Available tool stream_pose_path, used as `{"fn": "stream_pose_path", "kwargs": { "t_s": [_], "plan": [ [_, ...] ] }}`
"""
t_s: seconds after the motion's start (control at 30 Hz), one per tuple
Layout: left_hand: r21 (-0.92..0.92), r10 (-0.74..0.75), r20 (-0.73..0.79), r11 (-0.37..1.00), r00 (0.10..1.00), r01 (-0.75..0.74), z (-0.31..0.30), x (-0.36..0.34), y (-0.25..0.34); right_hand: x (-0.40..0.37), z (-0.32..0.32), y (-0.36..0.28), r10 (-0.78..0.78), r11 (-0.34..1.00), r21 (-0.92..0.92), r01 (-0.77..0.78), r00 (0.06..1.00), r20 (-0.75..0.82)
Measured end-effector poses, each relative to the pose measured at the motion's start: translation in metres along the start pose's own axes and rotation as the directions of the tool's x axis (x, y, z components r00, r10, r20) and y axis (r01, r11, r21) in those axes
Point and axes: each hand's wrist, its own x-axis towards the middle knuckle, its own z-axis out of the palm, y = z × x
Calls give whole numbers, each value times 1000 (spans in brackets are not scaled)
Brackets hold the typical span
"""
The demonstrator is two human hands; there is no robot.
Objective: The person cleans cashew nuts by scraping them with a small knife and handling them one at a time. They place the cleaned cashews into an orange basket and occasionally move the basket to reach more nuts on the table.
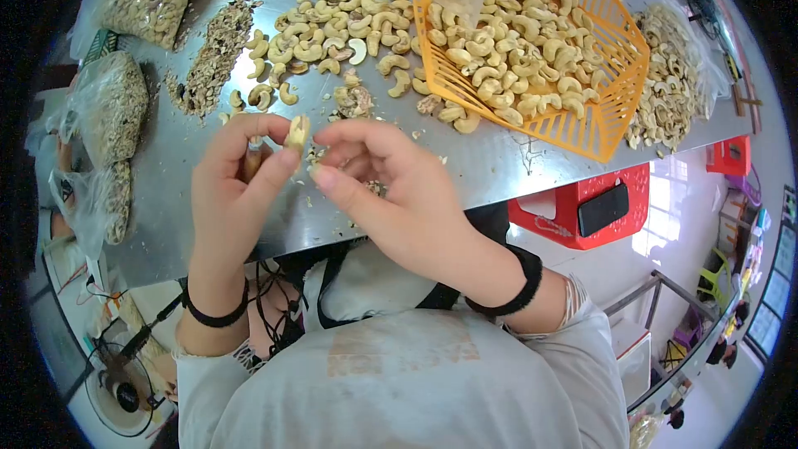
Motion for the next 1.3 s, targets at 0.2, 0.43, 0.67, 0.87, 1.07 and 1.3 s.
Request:
{"fn": "stream_pose_path", "kwargs": {
  "t_s": [0.2,0.43,0.67,0.87,1.07,1.3],
  "plan": [
    [97,149,25,984,989,-151,13,-5,7,4,0,-1,136,960,250,-125,990,-27],
    [149,186,78,969,979,-196,12,-5,9,5,-5,-3,139,956,267,-122,989,-46],
    [-108,193,161,978,968,-177,15,-15,11,4,-13,-4,114,942,317,-115,993,20],
    [-109,275,262,961,925,-255,9,-12,17,2,-14,-8,75,914,395,-90,996,52],
    [3,283,294,955,913,-297,8,-12,20,1,-14,-10,64,881,465,-88,996,66],
    [161,324,219,918,920,-362,14,-13,18,-2,-12,-8,53,920,388,-52,999,9]
  ]
}}
